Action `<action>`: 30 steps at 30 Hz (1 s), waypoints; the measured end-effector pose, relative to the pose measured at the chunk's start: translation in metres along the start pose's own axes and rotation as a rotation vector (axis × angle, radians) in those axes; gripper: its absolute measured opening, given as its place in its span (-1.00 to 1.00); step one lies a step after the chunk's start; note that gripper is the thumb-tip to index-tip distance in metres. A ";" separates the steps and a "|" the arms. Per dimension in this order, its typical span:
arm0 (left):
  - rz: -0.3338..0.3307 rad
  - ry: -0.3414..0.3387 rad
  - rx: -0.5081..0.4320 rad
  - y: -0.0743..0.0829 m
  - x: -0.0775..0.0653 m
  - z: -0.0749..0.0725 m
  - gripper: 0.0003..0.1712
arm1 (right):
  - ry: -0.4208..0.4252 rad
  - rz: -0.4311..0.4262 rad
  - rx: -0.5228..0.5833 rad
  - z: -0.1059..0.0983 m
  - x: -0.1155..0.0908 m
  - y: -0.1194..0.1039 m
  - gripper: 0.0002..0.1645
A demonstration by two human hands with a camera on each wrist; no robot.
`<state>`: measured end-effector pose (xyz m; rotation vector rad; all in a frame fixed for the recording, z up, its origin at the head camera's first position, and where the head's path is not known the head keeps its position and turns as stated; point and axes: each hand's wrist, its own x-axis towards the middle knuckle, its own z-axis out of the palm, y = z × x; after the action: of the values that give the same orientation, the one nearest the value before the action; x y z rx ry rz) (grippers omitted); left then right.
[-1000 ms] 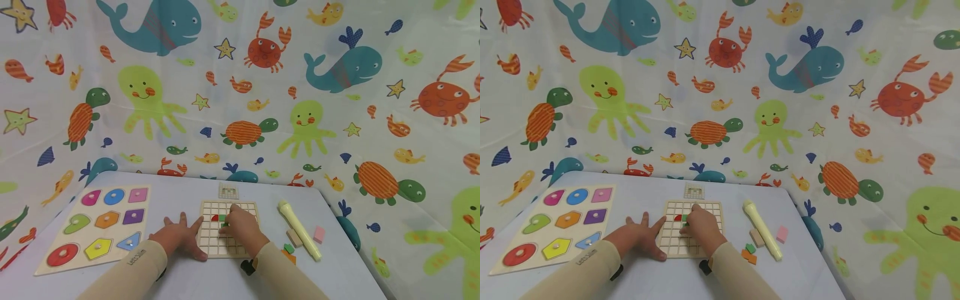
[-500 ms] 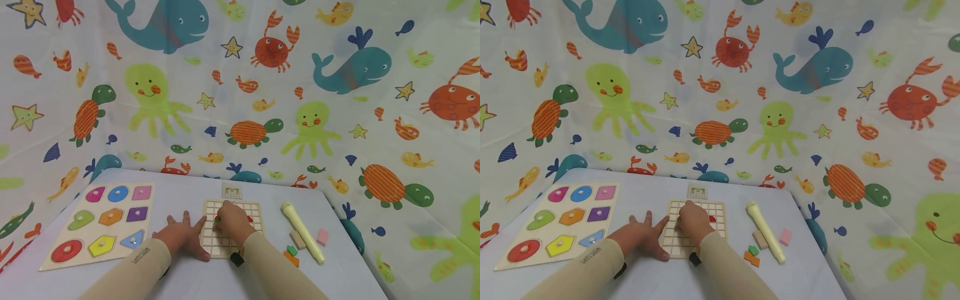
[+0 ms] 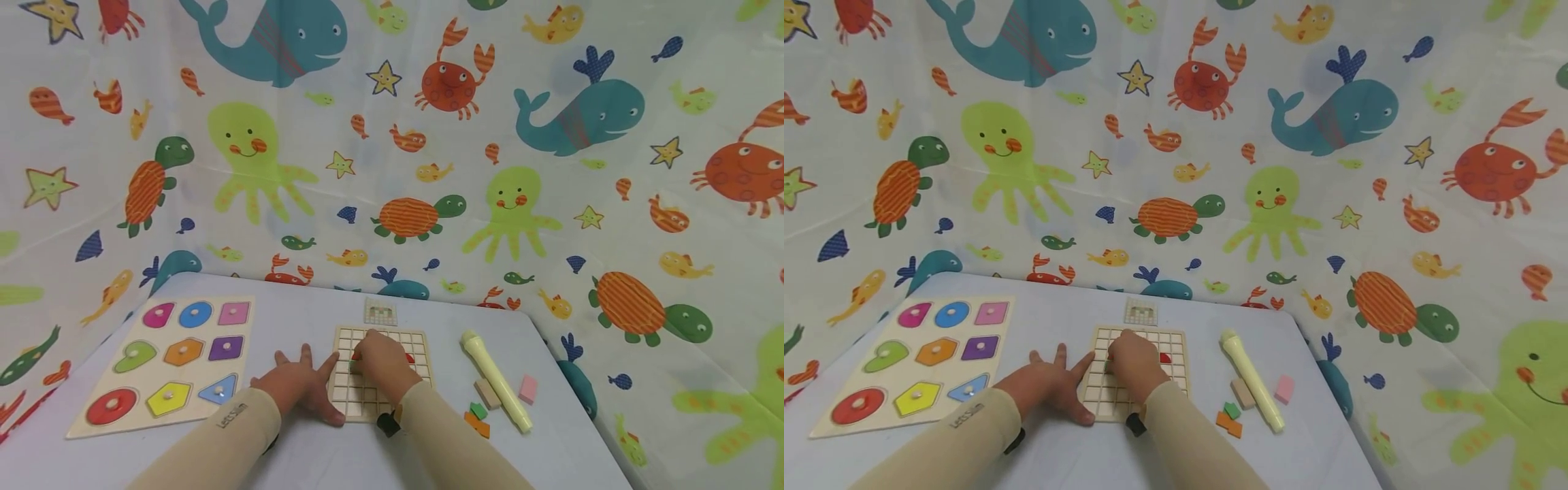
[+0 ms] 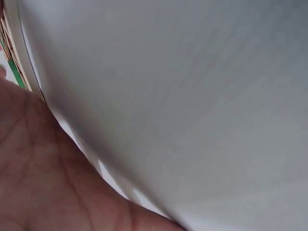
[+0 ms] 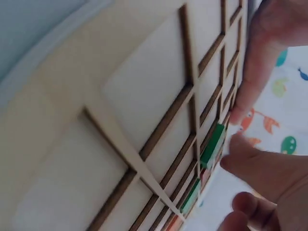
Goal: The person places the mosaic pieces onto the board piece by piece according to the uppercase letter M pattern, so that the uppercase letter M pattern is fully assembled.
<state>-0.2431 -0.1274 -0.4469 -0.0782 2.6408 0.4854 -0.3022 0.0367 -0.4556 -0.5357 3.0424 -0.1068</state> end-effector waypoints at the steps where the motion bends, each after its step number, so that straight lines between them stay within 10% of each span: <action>1: -0.001 -0.001 0.002 0.000 0.000 -0.001 0.54 | 0.001 -0.008 0.007 0.000 0.000 0.001 -0.85; 21: -0.005 -0.008 0.027 -0.004 0.009 0.005 0.62 | -0.098 0.039 -0.027 0.003 -0.007 -0.016 -0.88; 30: 0.001 -0.009 0.024 -0.002 0.012 0.006 0.62 | -0.130 0.022 0.246 0.007 -0.048 -0.015 -0.69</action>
<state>-0.2513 -0.1270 -0.4576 -0.0671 2.6374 0.4536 -0.2511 0.0386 -0.4592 -0.4693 2.8511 -0.4217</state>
